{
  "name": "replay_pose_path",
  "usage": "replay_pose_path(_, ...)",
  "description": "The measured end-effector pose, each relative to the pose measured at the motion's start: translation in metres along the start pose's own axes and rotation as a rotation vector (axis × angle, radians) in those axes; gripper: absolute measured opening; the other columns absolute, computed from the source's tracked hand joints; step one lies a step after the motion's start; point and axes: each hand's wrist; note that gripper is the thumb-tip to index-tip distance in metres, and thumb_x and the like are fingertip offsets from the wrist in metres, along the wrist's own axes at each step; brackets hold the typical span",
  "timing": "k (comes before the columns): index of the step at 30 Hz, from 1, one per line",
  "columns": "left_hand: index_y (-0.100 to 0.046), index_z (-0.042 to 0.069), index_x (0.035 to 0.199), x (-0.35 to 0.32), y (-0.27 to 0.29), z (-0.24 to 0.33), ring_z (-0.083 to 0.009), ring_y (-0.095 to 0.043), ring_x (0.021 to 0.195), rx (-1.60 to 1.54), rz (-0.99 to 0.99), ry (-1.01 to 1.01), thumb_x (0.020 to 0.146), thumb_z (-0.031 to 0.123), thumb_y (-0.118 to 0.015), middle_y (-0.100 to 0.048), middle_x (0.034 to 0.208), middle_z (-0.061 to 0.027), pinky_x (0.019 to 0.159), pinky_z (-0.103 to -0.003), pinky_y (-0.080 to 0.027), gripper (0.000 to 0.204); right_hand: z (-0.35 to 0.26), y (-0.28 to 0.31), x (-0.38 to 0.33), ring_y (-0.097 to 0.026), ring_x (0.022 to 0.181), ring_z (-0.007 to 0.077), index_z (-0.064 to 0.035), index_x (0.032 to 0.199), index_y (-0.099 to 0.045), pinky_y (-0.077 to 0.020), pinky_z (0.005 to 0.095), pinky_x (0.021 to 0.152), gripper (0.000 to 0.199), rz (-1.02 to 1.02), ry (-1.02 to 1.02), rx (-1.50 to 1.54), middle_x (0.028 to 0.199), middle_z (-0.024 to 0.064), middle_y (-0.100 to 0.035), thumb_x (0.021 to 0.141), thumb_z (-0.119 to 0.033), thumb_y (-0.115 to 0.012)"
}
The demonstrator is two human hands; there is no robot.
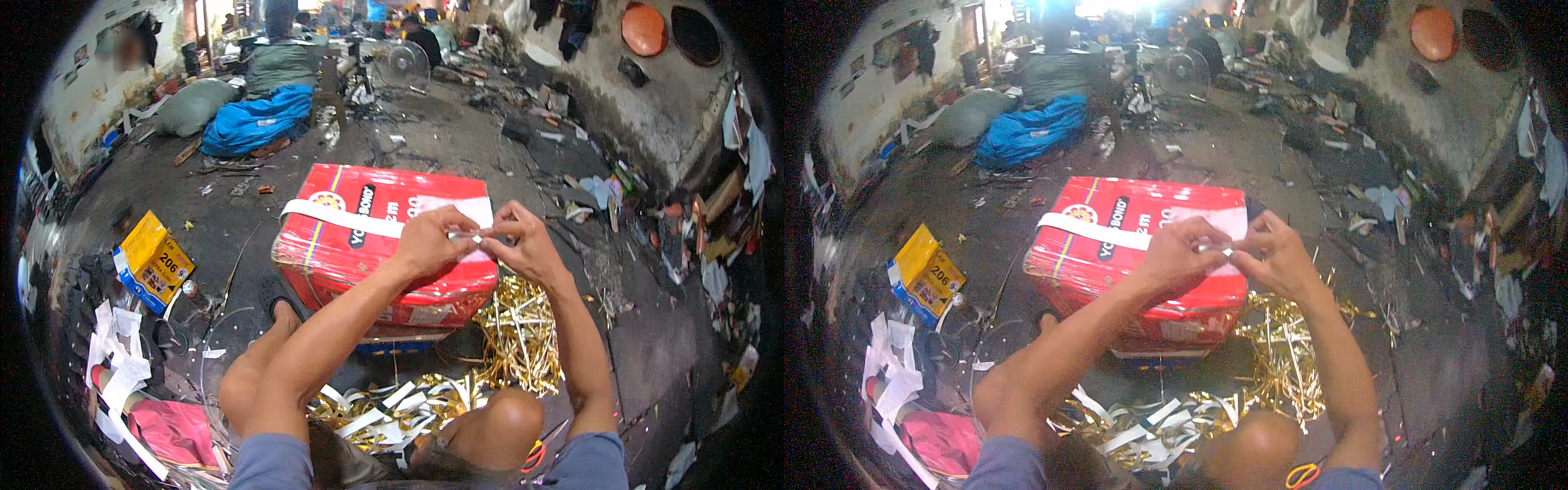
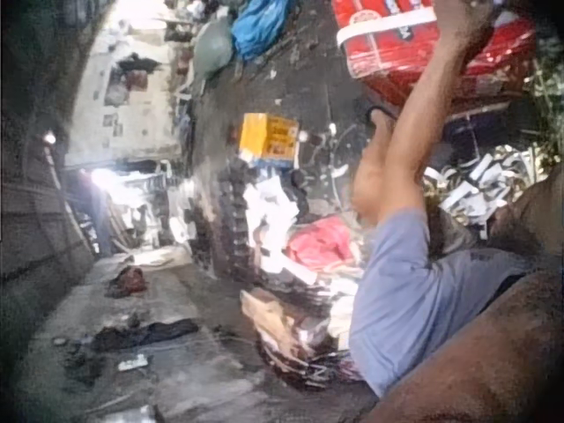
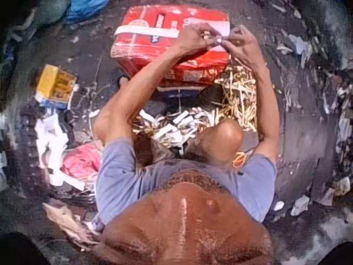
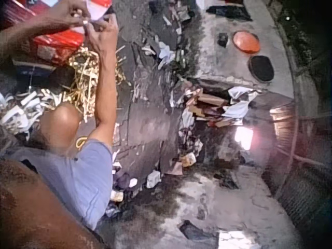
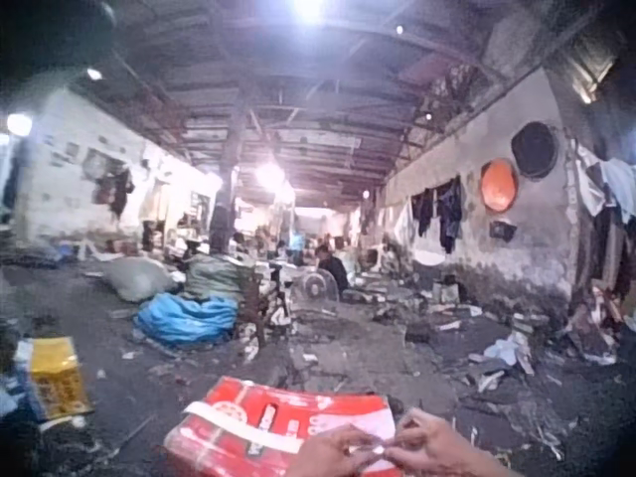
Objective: The person wraps a red cardboard box with white and gold ribbons. They repeatedly pull ribbon from a pile, place it across the box, and secure it with tape, rotating the box to cover multiple sides.
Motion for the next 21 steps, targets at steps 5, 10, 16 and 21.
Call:
replay_pose_path(5,-0.082,0.010,0.097,0.003,0.001,-0.001,-0.0231,-0.073,0.093,0.071,-0.017,0.061,0.084,0.027,-0.083,-0.076,0.100,-0.0099,0.082,-0.036,-0.057,0.021,-0.012,-0.005,-0.002,-0.063,0.079,0.0201,-0.0092,0.099,-0.084,-0.0514,0.0334,0.071,0.023,0.043,-0.135,0.026,0.090,0.0075,-0.061,0.081,-0.025,-0.083)
replay_pose_path(10,-0.082,0.010,0.094,0.006,0.007,0.005,-0.0236,-0.073,0.092,0.075,-0.041,0.117,0.083,0.031,-0.081,-0.076,0.099,-0.0107,0.081,-0.037,-0.057,0.024,-0.009,-0.013,-0.003,-0.063,0.077,0.0187,-0.0073,0.096,-0.084,-0.0504,0.0325,0.070,0.022,0.120,-0.190,0.074,0.087,0.0067,-0.063,0.081,-0.023,-0.083)
replay_pose_path(16,-0.081,0.009,0.092,0.004,0.003,0.004,-0.0283,-0.072,0.091,0.146,0.021,0.045,0.083,0.027,-0.077,-0.075,0.097,-0.0128,0.082,-0.041,-0.055,0.020,0.003,-0.031,-0.005,-0.064,0.078,0.0172,-0.0051,0.093,-0.083,-0.0509,0.0322,0.071,0.018,0.233,-0.304,0.242,0.085,0.0077,-0.065,0.080,-0.018,-0.082)
replay_pose_path(21,-0.080,0.011,0.090,0.009,0.007,0.005,-0.0315,-0.070,0.087,0.285,-0.034,-0.120,0.086,0.027,-0.073,-0.072,0.093,-0.0120,0.079,-0.044,-0.054,0.018,0.016,-0.055,-0.005,-0.056,0.069,0.0087,-0.0035,0.092,-0.071,-0.0447,0.0259,0.061,0.014,0.333,-0.479,0.668,0.078,0.0000,-0.059,0.080,-0.009,-0.077)
Point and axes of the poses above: each hand's wrist, its own x-axis towards the middle knuckle, its own y-axis out of the back of the hand, z = x × y
